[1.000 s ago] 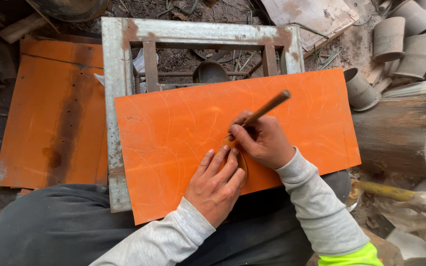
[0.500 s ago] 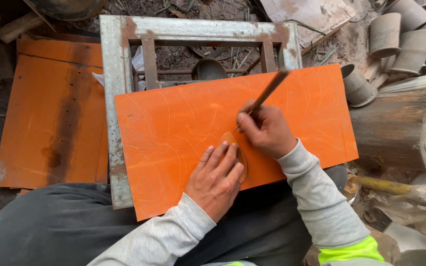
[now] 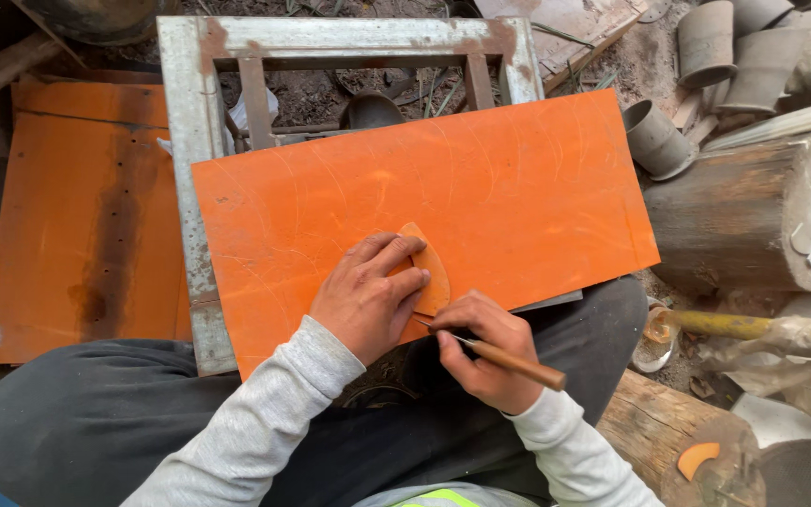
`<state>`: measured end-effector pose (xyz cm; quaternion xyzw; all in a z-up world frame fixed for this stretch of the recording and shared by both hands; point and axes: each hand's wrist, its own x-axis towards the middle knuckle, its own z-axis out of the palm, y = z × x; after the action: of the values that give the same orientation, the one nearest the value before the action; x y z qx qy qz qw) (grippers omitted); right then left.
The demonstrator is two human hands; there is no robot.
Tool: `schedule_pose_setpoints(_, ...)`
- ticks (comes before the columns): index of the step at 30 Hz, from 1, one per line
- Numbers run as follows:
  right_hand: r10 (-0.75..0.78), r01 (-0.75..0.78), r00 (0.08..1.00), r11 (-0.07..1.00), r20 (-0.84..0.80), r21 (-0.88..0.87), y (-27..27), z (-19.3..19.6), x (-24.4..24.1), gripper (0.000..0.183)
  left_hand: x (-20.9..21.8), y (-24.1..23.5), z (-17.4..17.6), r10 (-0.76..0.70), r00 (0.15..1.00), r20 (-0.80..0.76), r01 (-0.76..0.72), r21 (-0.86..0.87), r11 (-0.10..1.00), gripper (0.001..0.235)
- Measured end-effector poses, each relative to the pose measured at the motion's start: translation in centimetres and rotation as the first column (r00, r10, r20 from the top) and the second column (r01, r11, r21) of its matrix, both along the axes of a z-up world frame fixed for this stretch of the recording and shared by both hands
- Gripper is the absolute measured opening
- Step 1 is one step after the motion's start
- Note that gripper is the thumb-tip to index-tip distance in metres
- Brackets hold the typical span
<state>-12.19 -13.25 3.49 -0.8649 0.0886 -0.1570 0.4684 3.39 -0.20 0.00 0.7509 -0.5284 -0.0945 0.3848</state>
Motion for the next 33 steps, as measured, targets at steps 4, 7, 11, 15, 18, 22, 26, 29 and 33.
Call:
schedule_pose_setpoints(4,0.051,-0.043,0.997,0.992,0.064,-0.117,0.4,-0.2,0.9,0.019,-0.4,0.0,-0.2,0.018,0.999,0.027,-0.019,0.006,1.0,0.021)
schedule_pose_setpoints(7,0.064,-0.057,0.996,0.99,0.055,-0.127,0.3,-0.1,1.2,0.019,-0.6,0.0,-0.2,0.023,0.998,0.054,-0.024,0.025,0.999,0.025)
schedule_pose_setpoints(11,0.076,-0.067,0.996,0.98,0.043,-0.185,0.0,0.2,0.9,0.018,-0.8,0.0,-0.4,0.022,0.996,0.084,-0.026,0.042,0.999,0.029)
schedule_pose_setpoints(15,0.023,-0.035,0.999,0.942,-0.039,-0.334,-1.6,0.9,-0.6,0.014,-1.0,0.2,-0.4,0.02,0.996,0.087,-0.023,0.039,0.999,0.024)
schedule_pose_setpoints(18,-0.108,0.084,0.986,0.981,-0.131,-0.176,-4.4,2.8,-3.6,0.003,-0.8,0.1,-0.1,0.015,0.998,0.057,-0.015,0.015,1.0,0.022)
schedule_pose_setpoints(22,-0.296,0.288,0.954,0.948,0.046,0.134,-6.0,3.2,-6.5,0.007,-1.8,-0.2,0.6,0.082,0.994,0.079,-0.082,0.005,0.997,0.028)
schedule_pose_setpoints(26,-0.444,0.443,0.892,0.896,0.082,0.034,-8.4,0.8,-5.7,0.014,-3.6,-0.4,0.8,0.193,0.976,0.097,-0.195,0.009,0.981,0.038)
schedule_pose_setpoints(29,-0.445,0.461,0.882,0.743,0.157,-0.485,-11.8,0.1,-5.5,0.023,-3.3,1.1,0.0,0.221,0.975,0.03,-0.221,-0.019,0.975,0.034)
schedule_pose_setpoints(33,-0.518,0.492,0.852,0.741,0.078,-0.456,-13.6,-1.5,-5.7,0.021,-2.3,4.4,-0.4,0.272,0.961,0.041,-0.269,-0.072,0.96,0.044)
